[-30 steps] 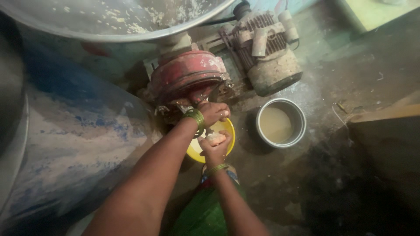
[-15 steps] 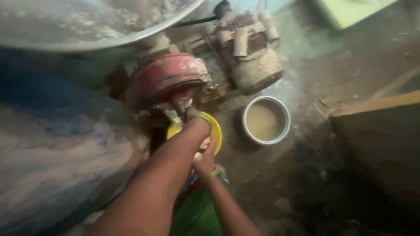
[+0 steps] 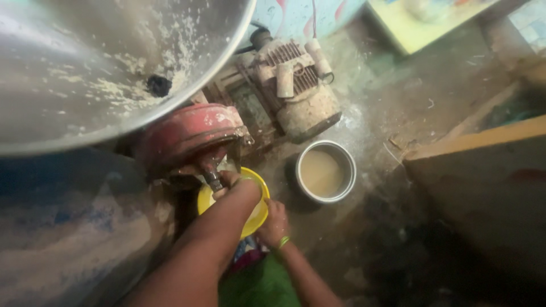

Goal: The person scoops soaked white grains from a large metal bowl and feeds them into a grinding machine. They use a white plastic spoon to push the grains into the machine's hopper and occasionally wipe the machine's outlet with their hands.

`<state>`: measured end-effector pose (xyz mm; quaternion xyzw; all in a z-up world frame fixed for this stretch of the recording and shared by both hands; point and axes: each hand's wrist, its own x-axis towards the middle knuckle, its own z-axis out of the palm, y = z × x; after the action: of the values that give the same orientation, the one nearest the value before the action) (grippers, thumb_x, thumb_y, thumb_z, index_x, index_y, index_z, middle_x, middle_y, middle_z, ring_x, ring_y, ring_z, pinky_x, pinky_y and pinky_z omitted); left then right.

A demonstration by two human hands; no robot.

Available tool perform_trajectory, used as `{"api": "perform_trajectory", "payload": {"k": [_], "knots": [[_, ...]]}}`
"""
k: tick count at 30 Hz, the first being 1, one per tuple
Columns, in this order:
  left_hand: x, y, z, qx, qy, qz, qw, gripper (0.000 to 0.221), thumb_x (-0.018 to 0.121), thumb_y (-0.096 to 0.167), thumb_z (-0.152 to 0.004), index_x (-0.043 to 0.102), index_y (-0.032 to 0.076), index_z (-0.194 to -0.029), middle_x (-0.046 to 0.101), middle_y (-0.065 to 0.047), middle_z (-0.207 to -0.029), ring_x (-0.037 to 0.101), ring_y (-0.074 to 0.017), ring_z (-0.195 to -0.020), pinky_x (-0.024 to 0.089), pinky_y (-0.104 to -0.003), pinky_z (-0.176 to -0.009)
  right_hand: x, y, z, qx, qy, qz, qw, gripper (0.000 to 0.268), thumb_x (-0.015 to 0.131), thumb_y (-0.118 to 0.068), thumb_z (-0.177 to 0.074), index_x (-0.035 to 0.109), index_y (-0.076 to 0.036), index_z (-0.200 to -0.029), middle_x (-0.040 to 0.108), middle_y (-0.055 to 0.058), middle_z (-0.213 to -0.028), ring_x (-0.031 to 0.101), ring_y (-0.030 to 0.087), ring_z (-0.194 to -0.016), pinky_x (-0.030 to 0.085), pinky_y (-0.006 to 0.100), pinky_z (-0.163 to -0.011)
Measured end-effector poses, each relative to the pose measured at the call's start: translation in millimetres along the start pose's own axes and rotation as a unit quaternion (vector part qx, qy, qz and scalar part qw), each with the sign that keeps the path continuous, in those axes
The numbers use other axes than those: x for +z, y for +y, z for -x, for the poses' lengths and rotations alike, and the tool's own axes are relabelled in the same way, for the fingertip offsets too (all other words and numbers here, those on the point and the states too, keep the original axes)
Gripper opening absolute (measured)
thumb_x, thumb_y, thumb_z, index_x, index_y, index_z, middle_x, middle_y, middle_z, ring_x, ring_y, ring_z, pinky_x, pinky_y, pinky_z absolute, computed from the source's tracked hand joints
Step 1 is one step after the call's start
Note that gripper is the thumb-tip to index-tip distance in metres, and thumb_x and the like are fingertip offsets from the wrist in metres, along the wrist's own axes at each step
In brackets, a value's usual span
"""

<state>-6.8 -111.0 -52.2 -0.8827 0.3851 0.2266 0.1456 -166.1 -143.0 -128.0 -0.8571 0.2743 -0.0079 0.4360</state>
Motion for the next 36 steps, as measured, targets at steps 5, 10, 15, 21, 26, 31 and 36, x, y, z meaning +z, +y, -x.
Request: {"api": "perform_trajectory", "payload": {"k": [5, 10, 15, 21, 26, 31, 36], "knots": [[-9.2, -16.0, 41.9, 0.077, 0.267, 0.1, 0.955, 0.049, 0.069, 0.028, -0.083, 0.06, 0.011, -0.128, 0.063, -0.015, -0.128, 0.059, -0.0362, -0.122, 0.045, -0.051, -0.103, -16.6, 15.6, -40.7, -0.155, -0.111, 0.246, 0.95, 0.08, 0.079, -0.018, -0.069, 0.047, -0.007, -0.142, 0.043, 0.016, -0.15, 0.039, 0.037, -0.139, 0.039, 0.05, -0.103], [19.0, -41.0, 104.4, 0.092, 0.414, 0.227, 0.877, 0.053, 0.071, 0.024, -0.08, 0.058, 0.009, -0.129, 0.061, -0.016, -0.13, 0.057, -0.0379, -0.124, 0.044, -0.052, -0.103, 46.0, 22.2, -97.9, -0.334, -0.142, 0.261, 0.894, 0.052, 0.054, -0.018, -0.089, 0.057, -0.007, -0.14, 0.046, 0.014, -0.153, 0.037, 0.031, -0.147, 0.027, 0.048, -0.121], [47.4, -66.4, 176.0, -0.066, 0.399, 0.271, 0.873, 0.056, 0.074, 0.027, -0.082, 0.055, 0.004, -0.129, 0.057, -0.019, -0.133, 0.053, -0.0395, -0.128, 0.044, -0.051, -0.105, 120.1, -8.4, -153.4, -0.473, -0.098, 0.333, 0.81, 0.055, 0.048, -0.032, -0.092, 0.058, -0.009, -0.141, 0.053, 0.017, -0.142, 0.035, 0.042, -0.144, 0.015, 0.059, -0.123], [13.6, -117.0, 148.9, -0.022, 0.551, 0.193, 0.812, 0.055, 0.067, 0.03, -0.097, 0.046, 0.001, -0.14, 0.049, -0.028, -0.144, 0.047, -0.0459, -0.136, 0.039, -0.056, -0.115, 141.3, -14.7, -165.5, -0.449, -0.124, 0.43, 0.774, 0.065, 0.047, -0.032, -0.095, 0.045, -0.014, -0.157, 0.055, 0.019, -0.136, 0.039, 0.043, -0.139, 0.01, 0.062, -0.121], [-46.9, -140.5, 84.1, -0.043, 0.544, 0.17, 0.82, 0.064, 0.071, 0.043, -0.095, 0.05, 0.007, -0.143, 0.053, -0.017, -0.143, 0.052, -0.042, -0.128, 0.041, -0.057, -0.112, 133.4, -23.6, -153.4, -0.408, -0.139, 0.383, 0.817, 0.073, 0.059, -0.044, -0.083, 0.047, -0.012, -0.148, 0.048, 0.014, -0.151, 0.036, 0.034, -0.147, 0.015, 0.052, -0.126], [-61.6, -136.4, 56.5, -0.047, 0.486, 0.064, 0.87, 0.057, 0.072, 0.044, -0.09, 0.057, 0.018, -0.138, 0.051, -0.013, -0.145, 0.048, -0.0407, -0.128, 0.041, -0.058, -0.107, 140.1, -17.1, -153.3, -0.447, -0.13, 0.196, 0.863, 0.093, 0.067, -0.049, -0.067, 0.046, -0.012, -0.15, 0.047, 0.017, -0.155, 0.033, 0.035, -0.151, 0.018, 0.046, -0.127], [-72.2, -140.8, 57.5, -0.004, 0.51, 0.072, 0.857, 0.047, 0.066, 0.043, -0.098, 0.059, 0.017, -0.136, 0.043, -0.013, -0.16, 0.045, -0.0398, -0.14, 0.038, -0.058, -0.115, 144.9, -12.6, -150.3, -0.488, -0.075, 0.148, 0.857, 0.096, 0.073, -0.048, -0.061, 0.044, -0.002, -0.141, 0.046, 0.022, -0.146, 0.044, 0.037, -0.135, 0.033, 0.05, -0.109]]}}
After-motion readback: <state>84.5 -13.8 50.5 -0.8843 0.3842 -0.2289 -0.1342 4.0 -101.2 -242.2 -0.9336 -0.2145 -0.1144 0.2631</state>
